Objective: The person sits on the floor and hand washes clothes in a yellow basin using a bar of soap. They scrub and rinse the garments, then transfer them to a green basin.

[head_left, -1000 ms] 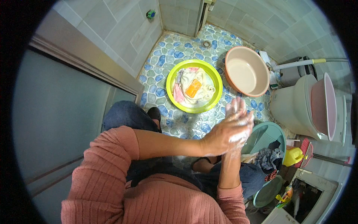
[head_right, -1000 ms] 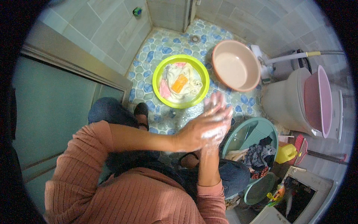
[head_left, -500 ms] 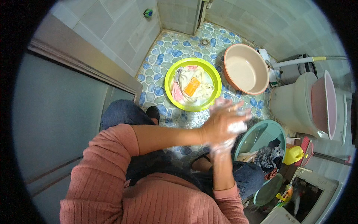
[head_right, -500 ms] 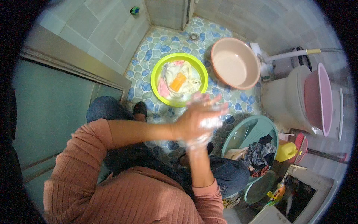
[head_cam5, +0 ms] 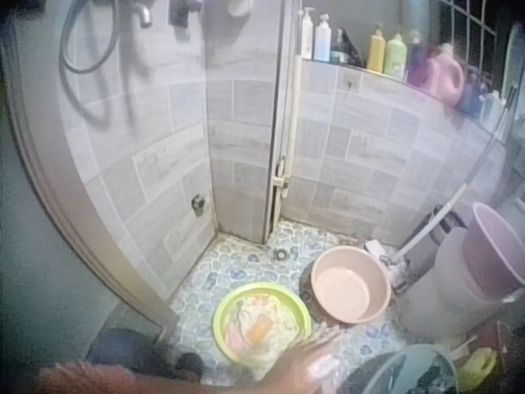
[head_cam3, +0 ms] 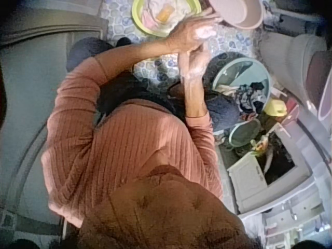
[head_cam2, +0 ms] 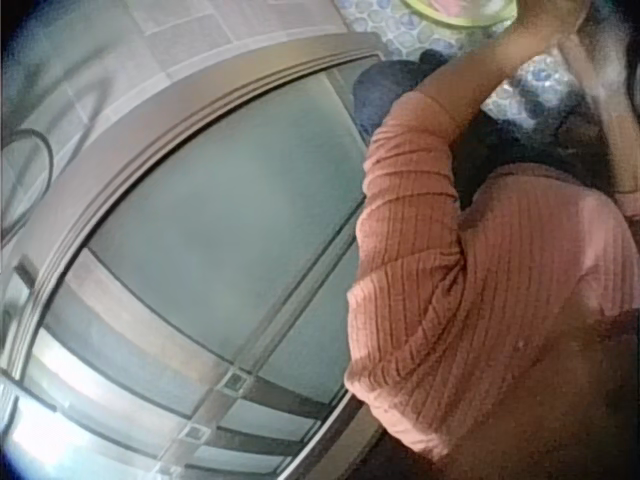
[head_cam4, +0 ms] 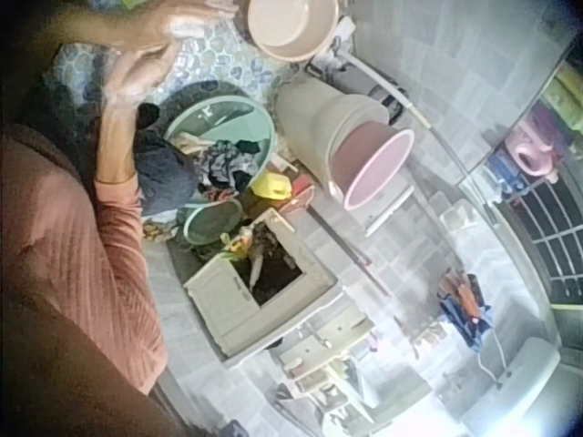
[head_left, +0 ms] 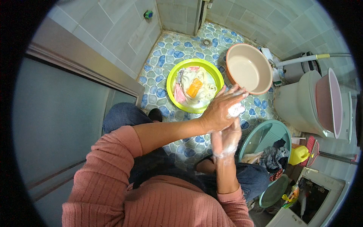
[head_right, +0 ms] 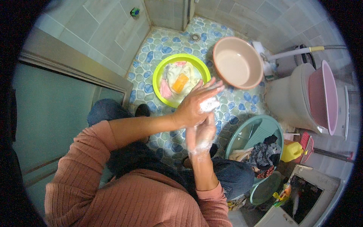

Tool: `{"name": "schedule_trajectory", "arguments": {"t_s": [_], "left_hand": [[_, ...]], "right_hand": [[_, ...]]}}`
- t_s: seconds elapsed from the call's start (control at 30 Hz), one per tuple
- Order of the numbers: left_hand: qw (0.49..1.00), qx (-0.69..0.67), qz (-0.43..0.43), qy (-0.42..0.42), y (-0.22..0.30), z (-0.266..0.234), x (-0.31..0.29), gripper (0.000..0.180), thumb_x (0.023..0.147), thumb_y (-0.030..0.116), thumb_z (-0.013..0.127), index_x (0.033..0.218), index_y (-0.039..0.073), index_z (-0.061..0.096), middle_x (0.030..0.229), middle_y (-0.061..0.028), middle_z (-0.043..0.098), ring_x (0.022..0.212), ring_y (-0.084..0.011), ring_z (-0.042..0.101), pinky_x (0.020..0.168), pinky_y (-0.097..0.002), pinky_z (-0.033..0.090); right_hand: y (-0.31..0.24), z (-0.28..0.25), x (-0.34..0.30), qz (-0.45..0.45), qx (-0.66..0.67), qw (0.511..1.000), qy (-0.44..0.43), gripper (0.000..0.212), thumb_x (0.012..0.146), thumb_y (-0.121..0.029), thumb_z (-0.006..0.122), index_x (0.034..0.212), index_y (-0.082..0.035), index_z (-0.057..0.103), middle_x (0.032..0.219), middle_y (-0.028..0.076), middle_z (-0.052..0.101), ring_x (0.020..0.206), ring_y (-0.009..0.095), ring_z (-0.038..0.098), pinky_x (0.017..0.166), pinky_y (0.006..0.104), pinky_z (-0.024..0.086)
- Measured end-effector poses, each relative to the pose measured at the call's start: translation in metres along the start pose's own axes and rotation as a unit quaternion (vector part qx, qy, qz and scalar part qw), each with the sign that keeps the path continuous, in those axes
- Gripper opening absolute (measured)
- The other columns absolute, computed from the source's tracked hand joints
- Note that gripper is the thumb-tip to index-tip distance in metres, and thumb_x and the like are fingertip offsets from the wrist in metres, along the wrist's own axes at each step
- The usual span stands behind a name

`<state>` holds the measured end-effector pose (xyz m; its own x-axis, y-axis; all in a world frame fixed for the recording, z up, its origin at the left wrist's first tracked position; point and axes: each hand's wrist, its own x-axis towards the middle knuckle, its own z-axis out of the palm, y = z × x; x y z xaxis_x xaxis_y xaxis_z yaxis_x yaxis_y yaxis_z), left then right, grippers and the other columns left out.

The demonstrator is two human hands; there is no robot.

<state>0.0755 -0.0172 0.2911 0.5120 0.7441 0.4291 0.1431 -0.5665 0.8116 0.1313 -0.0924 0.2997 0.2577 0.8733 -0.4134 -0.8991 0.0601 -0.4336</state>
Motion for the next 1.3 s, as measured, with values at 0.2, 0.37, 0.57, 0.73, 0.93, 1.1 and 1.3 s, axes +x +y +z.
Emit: {"name": "schedule_trajectory", "arguments": {"t_s": [0.2,0.37,0.57,0.73,0.93,1.1,1.3], "left_hand": [[0.991,-0.067,0.077,-0.084,0.035,0.013,-0.03,0.044,0.083,0.023,0.064,0.125,0.013,0.059,0.147,-0.0127,0.041,0.142,-0.0376,0.024,0.115,-0.0559,0.014],[0.999,-0.001,-0.03,0.017,-0.014,-0.007,0.004,0.058,0.072,0.012,0.067,0.129,0.01,0.056,0.145,-0.0122,0.043,0.14,-0.0358,0.028,0.114,-0.0542,0.017],[0.992,-0.067,0.038,-0.099,0.036,0.014,-0.03,0.046,0.076,0.016,0.069,0.122,0.017,0.063,0.147,-0.0084,0.041,0.141,-0.0342,0.028,0.115,-0.0524,0.018],[0.997,0.022,-0.052,-0.056,-0.013,-0.004,0.003,0.049,0.072,0.008,0.067,0.12,0.014,0.063,0.143,-0.0077,0.047,0.141,-0.0336,0.028,0.115,-0.0534,0.015],[0.992,-0.05,0.041,-0.111,0.032,0.013,-0.032,0.045,0.084,0.023,0.065,0.127,0.014,0.058,0.147,-0.0108,0.04,0.142,-0.0333,0.026,0.116,-0.0525,0.013],[0.998,0.054,-0.034,-0.007,-0.013,-0.003,0.004,0.046,0.075,0.005,0.063,0.121,0.012,0.062,0.143,-0.0132,0.046,0.141,-0.0289,0.03,0.117,-0.0487,0.016],[0.993,-0.077,0.025,-0.091,0.021,0.013,-0.038,0.046,0.083,0.017,0.066,0.127,0.011,0.058,0.148,-0.013,0.038,0.142,-0.0339,0.027,0.116,-0.0458,0.019]], "right_hand": [[-0.017,-0.023,0.021,-0.103,0.054,0.983,-0.142,0.06,0.101,-0.04,0.029,0.149,-0.005,0.02,0.155,0.018,0.02,0.144,0.027,0.019,0.119,0.046,0.011],[0.013,-0.01,-0.001,-0.022,-0.09,0.996,-0.017,0.047,0.099,-0.031,0.042,0.137,-0.005,0.04,0.133,0.007,0.049,0.124,0.02,0.045,0.105,0.0347,0.037],[0.009,-0.03,0.009,-0.019,0.1,0.986,-0.135,0.056,0.098,-0.039,0.037,0.145,-0.011,0.029,0.145,0.011,0.038,0.135,0.023,0.034,0.109,0.0459,0.029],[0.017,-0.001,-0.001,0.032,0.037,0.999,-0.025,0.049,0.099,-0.034,0.044,0.141,-0.01,0.037,0.138,0.008,0.047,0.127,0.022,0.045,0.109,0.0422,0.034],[-0.009,-0.033,0.026,-0.115,-0.018,0.986,-0.119,0.053,0.101,-0.04,0.032,0.149,-0.016,0.026,0.149,0.013,0.032,0.138,0.025,0.032,0.113,0.0431,0.029],[0.015,0.005,-0.005,0.017,0.001,1.0,-0.018,0.053,0.102,-0.036,0.038,0.145,-0.007,0.029,0.143,0.008,0.041,0.128,0.022,0.044,0.11,0.0372,0.032],[-0.021,-0.02,0.03,-0.076,0.029,0.996,-0.047,0.062,0.101,-0.046,0.031,0.148,-0.007,0.022,0.15,0.014,0.03,0.14,0.027,0.028,0.116,0.0441,0.023]]}}
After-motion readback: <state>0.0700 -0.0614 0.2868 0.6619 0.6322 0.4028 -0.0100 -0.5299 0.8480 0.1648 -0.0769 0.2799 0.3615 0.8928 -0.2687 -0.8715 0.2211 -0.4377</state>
